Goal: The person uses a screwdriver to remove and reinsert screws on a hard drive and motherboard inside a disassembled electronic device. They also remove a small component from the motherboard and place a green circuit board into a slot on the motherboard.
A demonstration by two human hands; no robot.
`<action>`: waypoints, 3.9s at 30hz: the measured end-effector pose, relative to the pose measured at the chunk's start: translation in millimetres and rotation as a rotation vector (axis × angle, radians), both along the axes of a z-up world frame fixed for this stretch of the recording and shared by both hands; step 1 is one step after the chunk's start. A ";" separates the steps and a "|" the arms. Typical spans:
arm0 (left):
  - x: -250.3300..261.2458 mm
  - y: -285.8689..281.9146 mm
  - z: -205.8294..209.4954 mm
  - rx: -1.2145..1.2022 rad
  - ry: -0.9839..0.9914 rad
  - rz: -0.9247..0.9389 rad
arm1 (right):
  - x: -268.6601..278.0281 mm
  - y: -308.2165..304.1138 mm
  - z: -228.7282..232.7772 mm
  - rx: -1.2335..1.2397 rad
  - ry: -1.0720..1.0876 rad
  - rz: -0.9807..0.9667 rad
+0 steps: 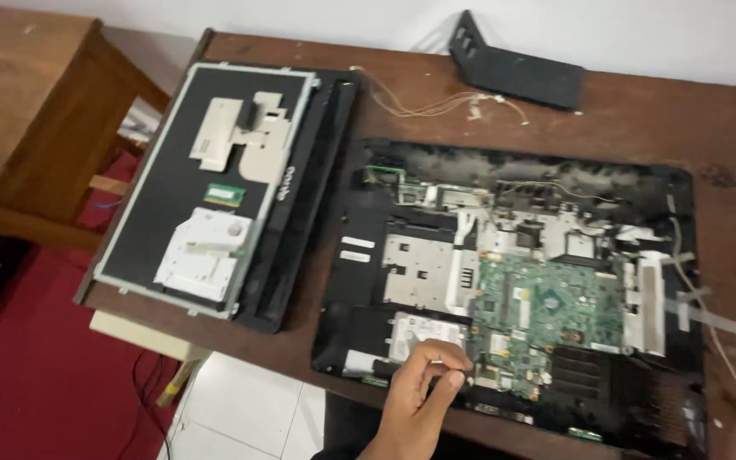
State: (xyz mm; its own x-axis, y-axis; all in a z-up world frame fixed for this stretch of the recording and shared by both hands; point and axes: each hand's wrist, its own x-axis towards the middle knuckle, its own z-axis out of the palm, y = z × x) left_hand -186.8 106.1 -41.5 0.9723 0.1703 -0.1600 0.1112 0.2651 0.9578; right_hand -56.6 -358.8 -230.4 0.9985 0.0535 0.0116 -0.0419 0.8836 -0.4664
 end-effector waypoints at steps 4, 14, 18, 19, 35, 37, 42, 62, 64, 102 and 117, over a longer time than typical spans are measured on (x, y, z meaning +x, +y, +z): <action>-6.4 11.6 4.4 0.016 -0.009 0.187 | -31.6 36.0 -18.7 0.341 -0.077 0.137; -16.4 37.1 13.6 0.195 -0.256 0.217 | -69.5 274.6 180.1 -0.877 0.017 -0.330; -18.9 38.3 6.5 0.114 -0.277 0.273 | -69.4 295.4 189.3 -0.798 0.021 -0.366; -19.0 37.4 4.0 0.093 -0.255 0.291 | -68.8 301.3 194.5 -0.797 0.044 -0.365; -20.8 43.9 9.7 0.359 -0.428 0.419 | -73.2 297.0 182.8 -0.850 0.038 -0.365; -21.9 44.8 9.9 0.372 -0.430 0.409 | -73.1 295.1 178.9 -0.832 0.016 -0.370; -21.8 42.3 8.0 0.374 -0.411 0.373 | -69.4 290.8 170.3 -0.798 0.018 -0.348; -17.6 36.7 6.8 0.389 -0.368 0.306 | -69.9 279.0 167.8 -0.871 0.019 -0.374; -17.1 34.5 3.1 0.360 -0.348 0.308 | -69.9 279.7 168.5 -0.854 0.021 -0.376; -21.7 55.2 -14.2 0.925 -0.550 0.324 | -73.9 302.9 182.5 -0.956 -0.074 -0.343; -19.5 65.1 -7.0 0.971 -0.539 0.323 | -69.5 334.9 221.7 -1.082 -0.231 -0.321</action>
